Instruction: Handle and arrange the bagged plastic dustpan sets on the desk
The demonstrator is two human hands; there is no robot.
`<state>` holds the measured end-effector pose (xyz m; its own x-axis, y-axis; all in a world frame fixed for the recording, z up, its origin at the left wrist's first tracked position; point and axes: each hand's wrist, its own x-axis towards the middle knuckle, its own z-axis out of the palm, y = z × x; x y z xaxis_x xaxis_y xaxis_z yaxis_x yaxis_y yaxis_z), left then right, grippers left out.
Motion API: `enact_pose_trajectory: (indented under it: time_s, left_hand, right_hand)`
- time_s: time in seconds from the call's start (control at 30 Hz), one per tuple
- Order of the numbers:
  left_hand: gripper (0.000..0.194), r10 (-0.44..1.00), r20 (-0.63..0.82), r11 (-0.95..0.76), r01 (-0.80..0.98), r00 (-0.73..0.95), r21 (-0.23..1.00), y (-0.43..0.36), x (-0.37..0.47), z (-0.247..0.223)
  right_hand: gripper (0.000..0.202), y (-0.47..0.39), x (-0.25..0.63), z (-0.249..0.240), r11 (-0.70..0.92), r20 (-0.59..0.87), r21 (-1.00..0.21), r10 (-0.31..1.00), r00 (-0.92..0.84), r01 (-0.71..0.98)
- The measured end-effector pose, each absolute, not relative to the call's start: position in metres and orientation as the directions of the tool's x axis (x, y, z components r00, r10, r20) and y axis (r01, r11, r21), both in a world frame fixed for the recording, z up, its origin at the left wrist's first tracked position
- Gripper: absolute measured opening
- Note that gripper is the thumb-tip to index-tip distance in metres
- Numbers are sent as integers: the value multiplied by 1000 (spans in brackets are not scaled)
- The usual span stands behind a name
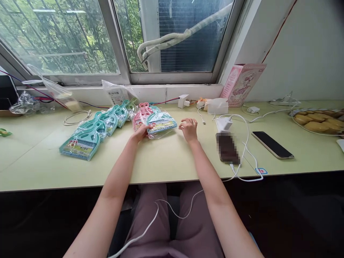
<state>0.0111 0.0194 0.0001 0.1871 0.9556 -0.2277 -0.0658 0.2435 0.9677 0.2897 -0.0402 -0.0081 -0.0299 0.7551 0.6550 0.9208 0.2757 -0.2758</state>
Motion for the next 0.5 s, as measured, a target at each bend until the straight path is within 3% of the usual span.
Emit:
enact_pose_trajectory:
  time_s: [0.27, 0.5]
  left_hand:
    - [28, 907, -199, 198, 42, 372, 979, 8, 14, 2]
    - [32, 880, -164, 165, 39, 445, 986, 7, 25, -1]
  right_hand:
    - [15, -32, 285, -6, 430, 714, -408, 700, -12, 805]
    - [26, -38, 282, -5, 418, 771, -449, 628, 106, 790]
